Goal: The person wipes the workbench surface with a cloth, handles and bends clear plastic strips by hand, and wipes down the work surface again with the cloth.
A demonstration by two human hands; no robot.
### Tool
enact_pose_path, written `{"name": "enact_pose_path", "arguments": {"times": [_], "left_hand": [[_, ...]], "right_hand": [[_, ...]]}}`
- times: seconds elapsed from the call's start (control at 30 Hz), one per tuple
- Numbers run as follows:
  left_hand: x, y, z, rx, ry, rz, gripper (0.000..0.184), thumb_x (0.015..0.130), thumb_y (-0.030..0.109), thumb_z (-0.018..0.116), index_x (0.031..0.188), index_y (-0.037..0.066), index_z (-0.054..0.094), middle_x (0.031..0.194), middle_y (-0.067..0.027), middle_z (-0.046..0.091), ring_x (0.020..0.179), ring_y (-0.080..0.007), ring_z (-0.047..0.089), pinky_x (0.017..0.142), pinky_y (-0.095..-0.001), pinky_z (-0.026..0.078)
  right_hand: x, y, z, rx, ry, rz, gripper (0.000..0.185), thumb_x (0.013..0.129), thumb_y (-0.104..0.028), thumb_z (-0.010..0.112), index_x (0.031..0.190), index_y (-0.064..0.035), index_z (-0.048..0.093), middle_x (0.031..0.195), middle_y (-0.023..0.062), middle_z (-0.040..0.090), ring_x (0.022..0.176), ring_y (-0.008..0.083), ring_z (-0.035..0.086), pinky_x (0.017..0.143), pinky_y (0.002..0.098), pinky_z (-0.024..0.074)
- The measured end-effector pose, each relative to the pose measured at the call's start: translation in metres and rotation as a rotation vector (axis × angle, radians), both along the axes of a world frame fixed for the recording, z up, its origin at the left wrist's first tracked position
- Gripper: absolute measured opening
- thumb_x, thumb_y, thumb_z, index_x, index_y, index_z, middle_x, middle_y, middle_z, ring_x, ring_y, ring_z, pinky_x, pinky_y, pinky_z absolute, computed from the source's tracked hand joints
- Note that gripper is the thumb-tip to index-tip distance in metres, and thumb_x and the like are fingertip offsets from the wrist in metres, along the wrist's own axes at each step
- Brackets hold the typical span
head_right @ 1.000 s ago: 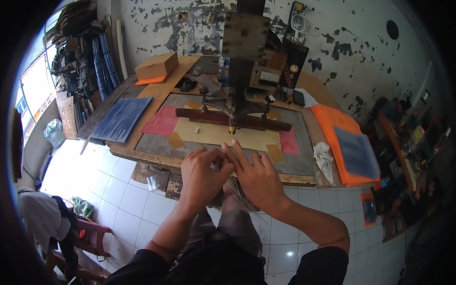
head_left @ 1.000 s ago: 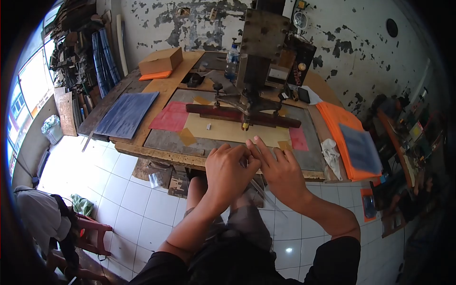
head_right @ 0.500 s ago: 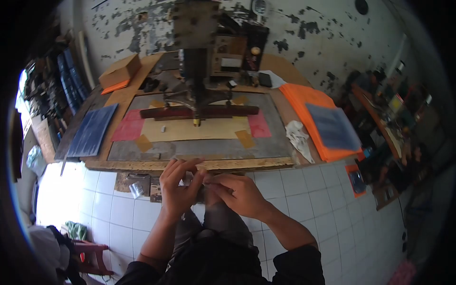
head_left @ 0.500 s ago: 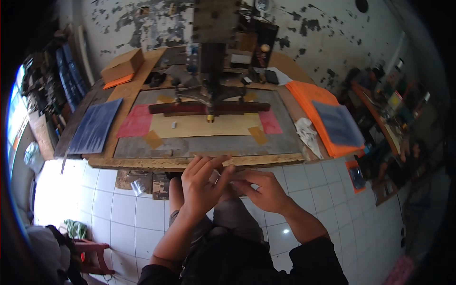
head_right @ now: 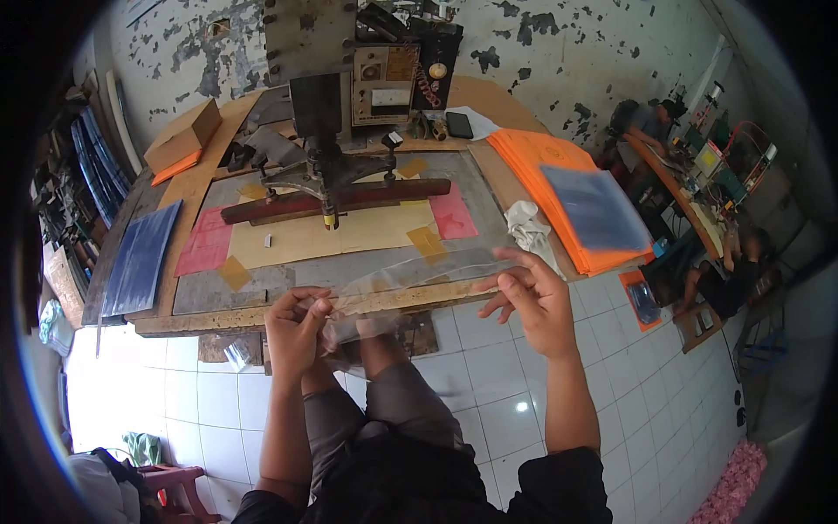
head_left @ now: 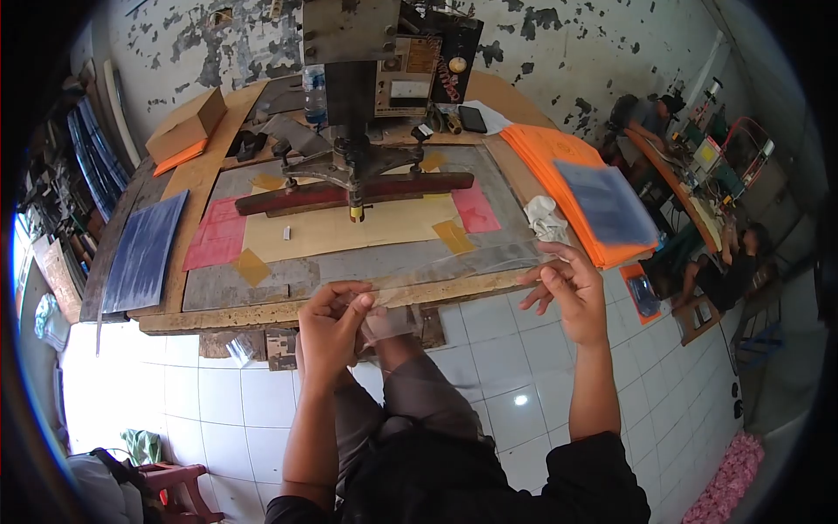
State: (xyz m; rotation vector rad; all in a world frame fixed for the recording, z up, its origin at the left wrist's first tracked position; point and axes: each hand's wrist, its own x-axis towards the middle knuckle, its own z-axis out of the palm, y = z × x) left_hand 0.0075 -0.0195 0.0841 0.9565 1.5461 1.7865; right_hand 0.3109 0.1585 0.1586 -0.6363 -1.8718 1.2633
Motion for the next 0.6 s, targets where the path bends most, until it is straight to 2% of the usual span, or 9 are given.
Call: {"name": "enact_pose_path", "arguments": {"times": [0.03,0.13,0.27,0.33,0.37,0.47,0.5,0.6], "left_hand": [[-0.003,-0.001,0.005,-0.041,-0.012,-0.007,0.026,0.104,0.007,0.076,0.127,-0.003,0.071,0.094,-0.007,0.082,0.068,-0.003,0.066,0.053,-0.0189,0.043],[-0.022,0.002,-0.006,0.109,-0.112,-0.095,0.028,0.103,0.007,0.077,0.13,-0.002,0.071,0.096,-0.007,0.082,0.067,-0.0032,0.065,0.054,-0.0187,0.043],[-0.052,0.003,0.006,0.133,0.06,-0.019,0.029,0.104,0.006,0.074,0.132,-0.001,0.07,0.097,-0.0089,0.082,0.067,-0.004,0.065,0.056,-0.019,0.044],[-0.073,0.004,0.023,0.1,0.145,0.023,0.028,0.105,0.005,0.073,0.132,-0.001,0.07,0.097,-0.0099,0.081,0.068,-0.0045,0.066,0.057,-0.0197,0.044],[-0.086,0.011,0.024,0.079,0.239,0.069,0.027,0.105,0.006,0.073,0.131,0.0,0.07,0.092,-0.0081,0.079,0.068,-0.0044,0.064,0.058,-0.0211,0.044],[-0.128,0.031,-0.003,0.05,0.32,0.117,0.026,0.104,0.007,0.075,0.129,0.001,0.07,0.088,-0.0049,0.077,0.069,-0.0033,0.061,0.058,-0.022,0.043],[-0.135,0.034,-0.013,0.038,0.292,0.125,0.025,0.103,0.008,0.076,0.127,0.001,0.071,0.085,-0.0034,0.075,0.07,-0.0046,0.061,0.061,-0.0232,0.045],[-0.138,0.033,-0.037,-0.116,0.44,0.196,0.022,0.105,0.01,0.073,0.126,0.003,0.071,0.082,-0.0006,0.07,0.066,-0.0054,0.057,0.061,-0.0244,0.046]], "right_hand": [[-0.001,0.002,-0.001,-0.022,0.002,-0.007,0.038,0.114,-0.018,0.057,0.144,0.0053,0.058,0.106,0.0189,0.081,0.075,0.0235,0.081,0.058,0.0262,0.0564],[-0.003,0.011,-0.012,-0.061,0.022,-0.017,0.036,0.114,-0.018,0.058,0.141,0.0046,0.059,0.105,0.019,0.081,0.075,0.0234,0.081,0.058,0.0266,0.0569],[-0.027,0.02,-0.029,-0.11,0.043,0.057,0.028,0.113,-0.018,0.06,0.131,0.0034,0.064,0.106,0.0175,0.081,0.078,0.0239,0.081,0.061,0.0281,0.0577],[-0.046,0.033,-0.042,-0.162,0.05,0.088,0.025,0.111,-0.015,0.063,0.128,0.0028,0.066,0.109,0.0152,0.08,0.084,0.0214,0.08,0.066,0.0279,0.058],[-0.057,0.043,-0.051,-0.187,0.052,0.102,0.024,0.11,-0.014,0.065,0.127,0.0024,0.066,0.11,0.014,0.08,0.087,0.0201,0.079,0.068,0.0279,0.0581],[-0.099,0.081,-0.099,-0.053,0.099,0.193,0.021,0.107,-0.009,0.069,0.125,0.0012,0.068,0.114,0.0099,0.078,0.094,0.0156,0.076,0.074,0.0264,0.0567],[-0.111,0.085,-0.111,-0.093,0.064,0.164,0.026,0.105,-0.005,0.07,0.13,0.0005,0.066,0.112,0.0072,0.076,0.096,0.0121,0.073,0.076,0.0254,0.0557],[-0.132,0.076,-0.121,-0.161,0.064,0.093,0.031,0.105,-0.004,0.069,0.136,0.0005,0.064,0.11,0.0068,0.076,0.094,0.0105,0.072,0.076,0.0253,0.0554]]}}
